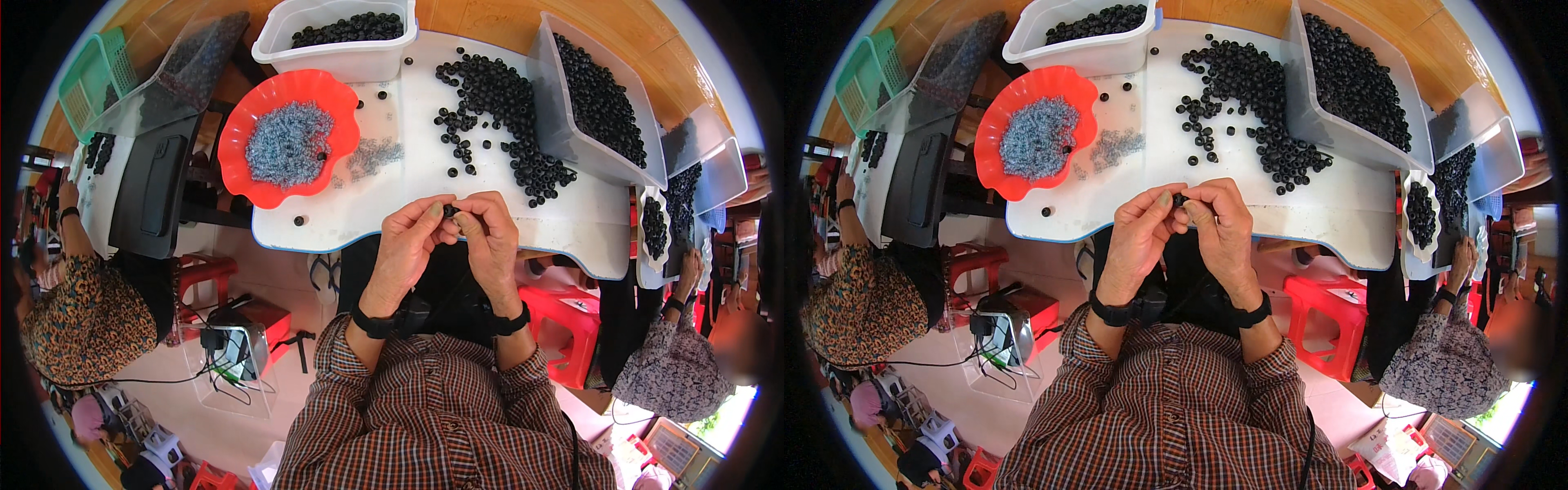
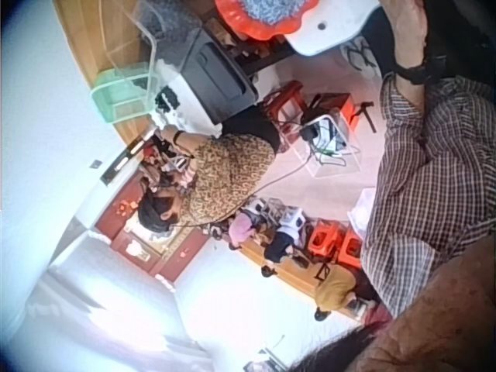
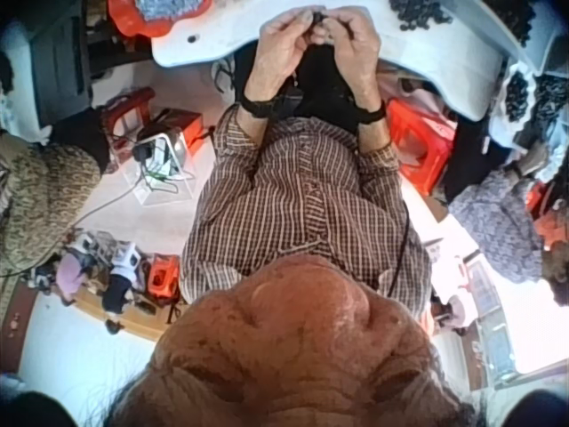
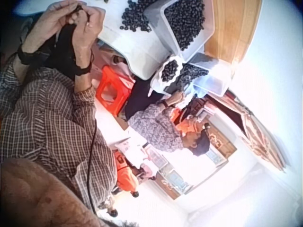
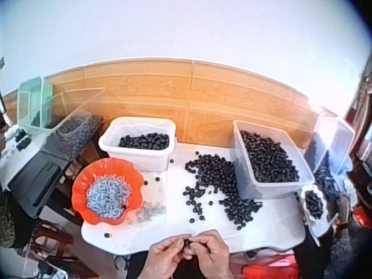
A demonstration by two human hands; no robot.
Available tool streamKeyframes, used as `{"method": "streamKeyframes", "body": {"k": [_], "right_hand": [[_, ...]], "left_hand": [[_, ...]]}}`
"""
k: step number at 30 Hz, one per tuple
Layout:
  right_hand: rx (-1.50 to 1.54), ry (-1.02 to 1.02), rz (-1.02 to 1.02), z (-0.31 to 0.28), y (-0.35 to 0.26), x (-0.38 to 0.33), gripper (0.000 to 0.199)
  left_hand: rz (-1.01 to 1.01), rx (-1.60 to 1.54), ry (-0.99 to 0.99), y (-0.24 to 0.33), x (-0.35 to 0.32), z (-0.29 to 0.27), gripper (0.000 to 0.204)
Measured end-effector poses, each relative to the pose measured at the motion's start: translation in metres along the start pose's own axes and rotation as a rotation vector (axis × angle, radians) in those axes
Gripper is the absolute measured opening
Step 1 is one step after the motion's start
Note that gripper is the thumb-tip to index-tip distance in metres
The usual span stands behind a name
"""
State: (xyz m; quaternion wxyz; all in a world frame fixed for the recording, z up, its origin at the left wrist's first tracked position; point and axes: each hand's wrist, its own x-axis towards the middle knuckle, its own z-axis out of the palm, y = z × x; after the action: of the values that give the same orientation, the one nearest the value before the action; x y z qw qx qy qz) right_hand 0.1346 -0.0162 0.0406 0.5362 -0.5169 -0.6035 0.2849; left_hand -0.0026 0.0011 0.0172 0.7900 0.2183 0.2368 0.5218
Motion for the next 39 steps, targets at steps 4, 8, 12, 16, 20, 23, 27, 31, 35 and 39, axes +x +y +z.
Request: {"method": "streamKeyframes", "body": {"k": [4, 8, 12, 16, 20, 23, 27, 31, 35, 39], "right_hand": [[-0.052, -0.003, -0.033, 0.0, -0.002, 0.0, 0.012], [-0.088, -0.017, -0.067, 0.0, -0.009, 0.001, 0.011], [-0.176, -0.027, -0.117, 0.001, -0.018, 0.003, 0.01], [-0.262, -0.036, -0.204, 0.001, -0.016, 0.004, 0.009], [-0.251, -0.06, -0.182, 0.002, -0.018, 0.004, 0.01], [-0.145, -0.067, -0.09, 0.002, -0.015, 0.001, 0.012], [0.013, -0.053, 0.001, 0.002, -0.007, -0.002, 0.014], [0.057, -0.026, 0.046, 0.004, -0.007, -0.004, 0.013], [0.069, -0.023, 0.066, 0.001, -0.003, -0.004, 0.013], [0.144, -0.029, 0.101, -0.001, 0.001, -0.005, 0.013]], "left_hand": [[0.022, 0.056, -0.022, 0.002, -0.001, -0.001, 0.026], [0.021, 0.095, 0.006, 0.002, -0.002, -0.001, 0.025], [0.056, 0.17, 0.055, 0.002, -0.004, 0.002, 0.025], [0.097, 0.26, 0.109, 0.002, -0.005, 0.005, 0.024], [0.105, 0.242, 0.116, 0.002, -0.006, 0.005, 0.023], [0.126, 0.229, 0.111, 0.002, -0.006, 0.005, 0.022], [0.114, 0.223, 0.125, 0.0, -0.005, 0.005, 0.021], [0.099, 0.212, 0.13, -0.003, -0.005, 0.002, 0.021], [0.087, 0.229, 0.121, -0.003, -0.007, 0.001, 0.023], [0.098, 0.252, 0.108, -0.002, -0.007, 0.002, 0.023]]}}
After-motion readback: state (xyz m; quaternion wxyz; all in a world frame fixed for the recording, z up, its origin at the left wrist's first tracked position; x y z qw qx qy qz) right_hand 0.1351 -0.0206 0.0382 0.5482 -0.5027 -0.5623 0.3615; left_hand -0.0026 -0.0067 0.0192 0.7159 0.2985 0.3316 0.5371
